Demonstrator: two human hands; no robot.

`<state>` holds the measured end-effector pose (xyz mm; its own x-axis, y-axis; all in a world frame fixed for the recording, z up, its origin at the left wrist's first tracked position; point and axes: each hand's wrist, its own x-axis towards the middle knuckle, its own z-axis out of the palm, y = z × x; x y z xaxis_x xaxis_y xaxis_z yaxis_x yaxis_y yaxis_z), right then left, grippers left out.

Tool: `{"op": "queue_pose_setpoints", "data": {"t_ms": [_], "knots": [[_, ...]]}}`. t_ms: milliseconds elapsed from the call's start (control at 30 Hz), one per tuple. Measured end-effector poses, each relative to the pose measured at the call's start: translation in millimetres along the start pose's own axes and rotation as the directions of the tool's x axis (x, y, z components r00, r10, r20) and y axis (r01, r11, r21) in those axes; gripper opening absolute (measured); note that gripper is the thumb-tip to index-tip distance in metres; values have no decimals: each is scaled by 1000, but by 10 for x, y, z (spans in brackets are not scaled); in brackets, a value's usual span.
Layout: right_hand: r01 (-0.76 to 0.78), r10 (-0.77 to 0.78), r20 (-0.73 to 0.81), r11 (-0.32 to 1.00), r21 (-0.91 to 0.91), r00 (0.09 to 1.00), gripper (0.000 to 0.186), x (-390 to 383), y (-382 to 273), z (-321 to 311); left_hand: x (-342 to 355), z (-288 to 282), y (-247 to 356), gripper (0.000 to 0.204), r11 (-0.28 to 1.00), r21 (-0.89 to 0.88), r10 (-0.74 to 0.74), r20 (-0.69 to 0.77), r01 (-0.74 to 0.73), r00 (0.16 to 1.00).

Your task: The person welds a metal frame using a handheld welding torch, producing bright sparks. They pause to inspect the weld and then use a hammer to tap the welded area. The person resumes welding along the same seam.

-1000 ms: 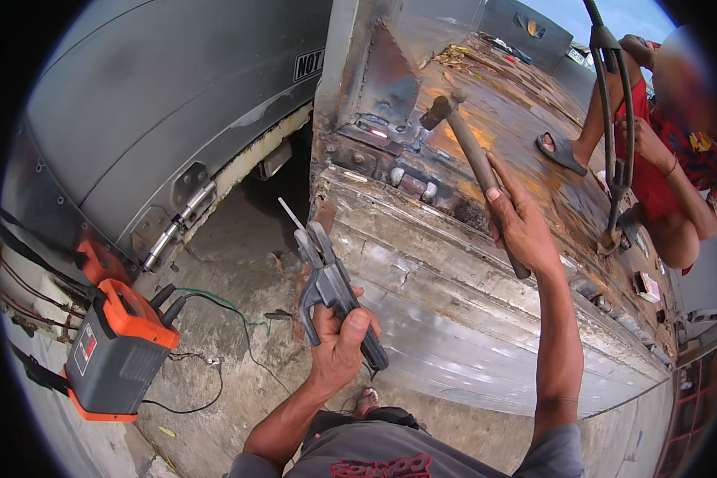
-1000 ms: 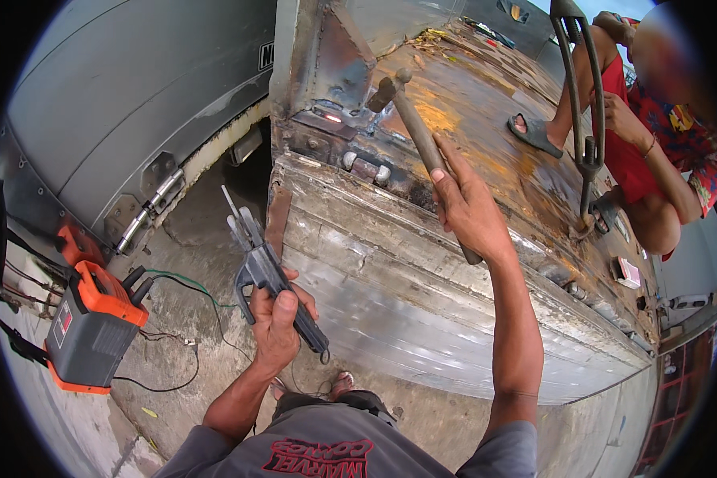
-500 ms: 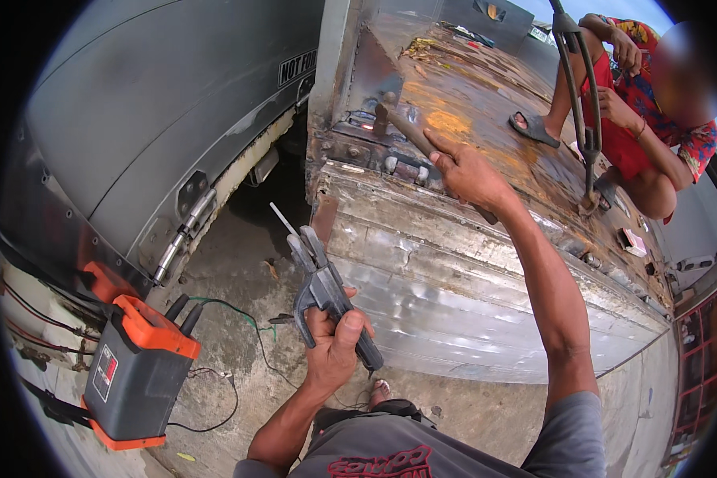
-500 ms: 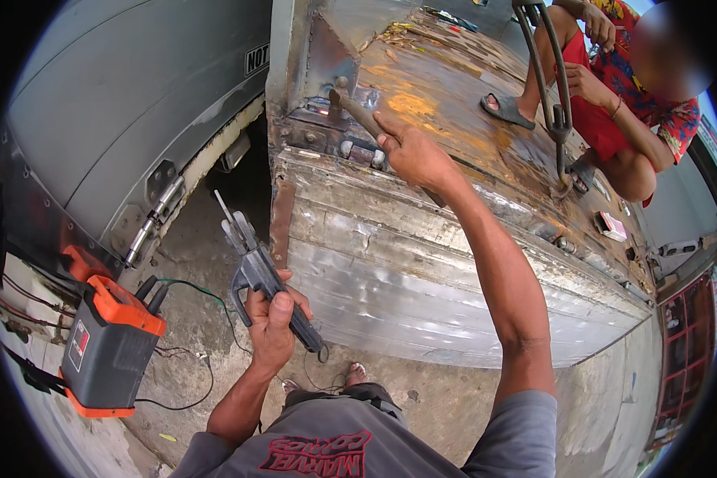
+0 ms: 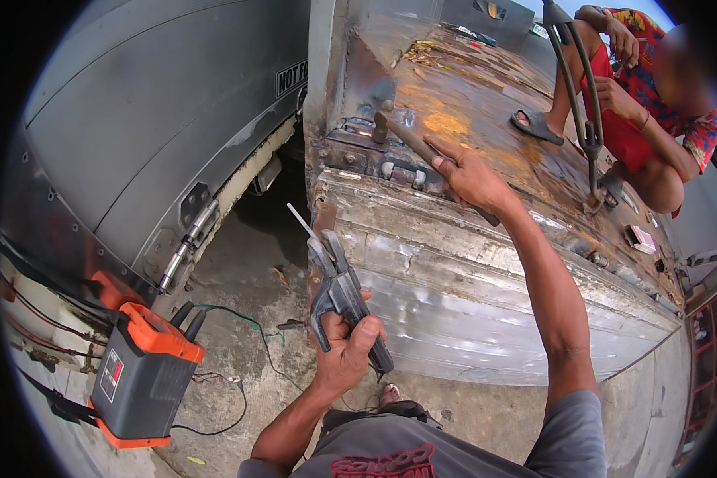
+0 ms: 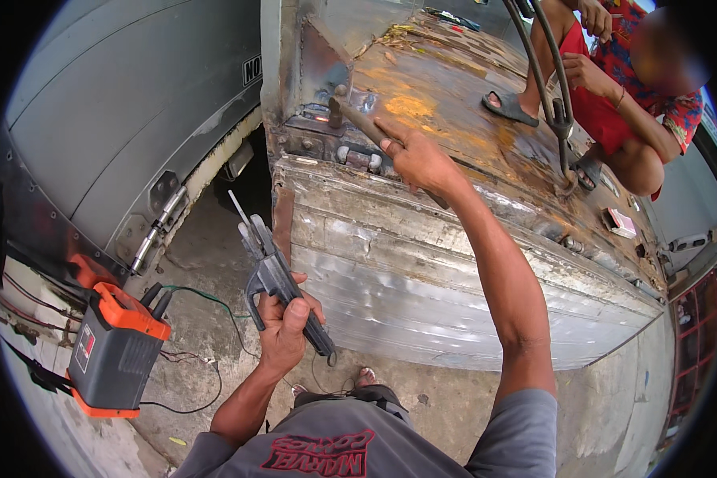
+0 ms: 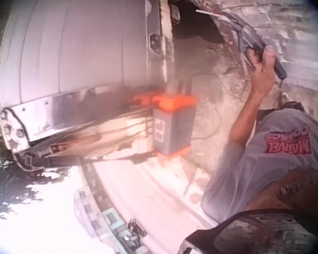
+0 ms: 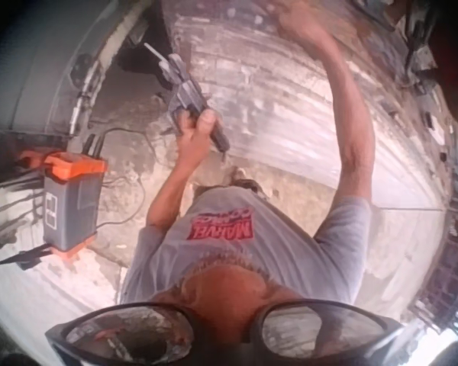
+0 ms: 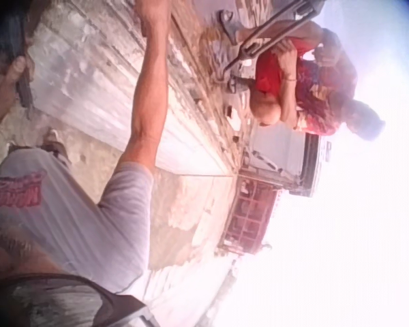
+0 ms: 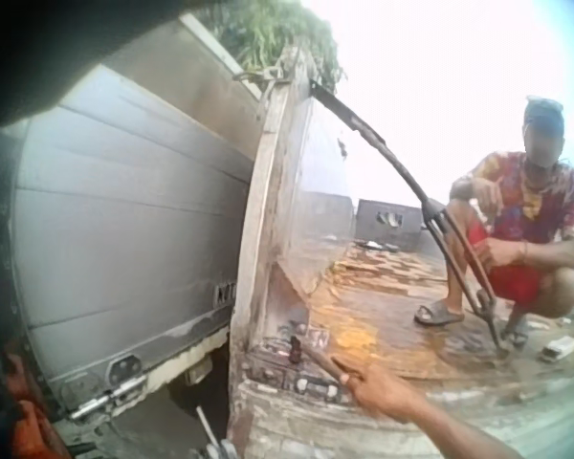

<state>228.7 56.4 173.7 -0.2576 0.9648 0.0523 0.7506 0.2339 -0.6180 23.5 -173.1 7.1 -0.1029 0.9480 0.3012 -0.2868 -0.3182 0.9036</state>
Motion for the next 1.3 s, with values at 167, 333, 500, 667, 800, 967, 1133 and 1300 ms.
{"op": "queue_pose_setpoints", "data": {"t_ms": [167, 333, 500, 667, 800, 967, 1133, 1300], "knots": [[86, -199, -343, 944, -318, 918, 50, 51, 586, -321, 91, 38, -107, 63, 997, 76, 10, -29, -7, 1000], [-45, -215, -340, 785, -618, 916, 45, 325, 1113, -673, 359, 328, -282, 67, 989, 143, -28, -102, 42, 994], [148, -536, -289, 631, -762, 793, 41, 329, 1421, -642, 879, 983, -270, 66, 991, 135, -12, -93, 24, 996], [308, -402, 116, 831, 464, 908, 93, -368, 1069, -208, 1588, 1478, -277, 54, 963, 269, 68, -148, -26, 987], [337, -366, -16, 838, 429, 931, 79, -313, 929, -130, 1964, 1567, -80, 47, 930, 366, 54, -46, -33, 997], [263, -272, -24, 903, 340, 962, 57, -49, 920, -239, 1904, 1173, -294, 51, 859, 508, 92, -40, -59, 995], [389, -366, -153, 908, 158, 918, 48, 203, 1012, -79, 1959, 1078, -317, 79, 848, 487, -89, -256, 208, 963], [462, -436, -185, 877, 130, 881, 46, 266, 939, 48, 2032, 1027, -469, 86, 903, 336, -162, -309, 267, 937]]}}
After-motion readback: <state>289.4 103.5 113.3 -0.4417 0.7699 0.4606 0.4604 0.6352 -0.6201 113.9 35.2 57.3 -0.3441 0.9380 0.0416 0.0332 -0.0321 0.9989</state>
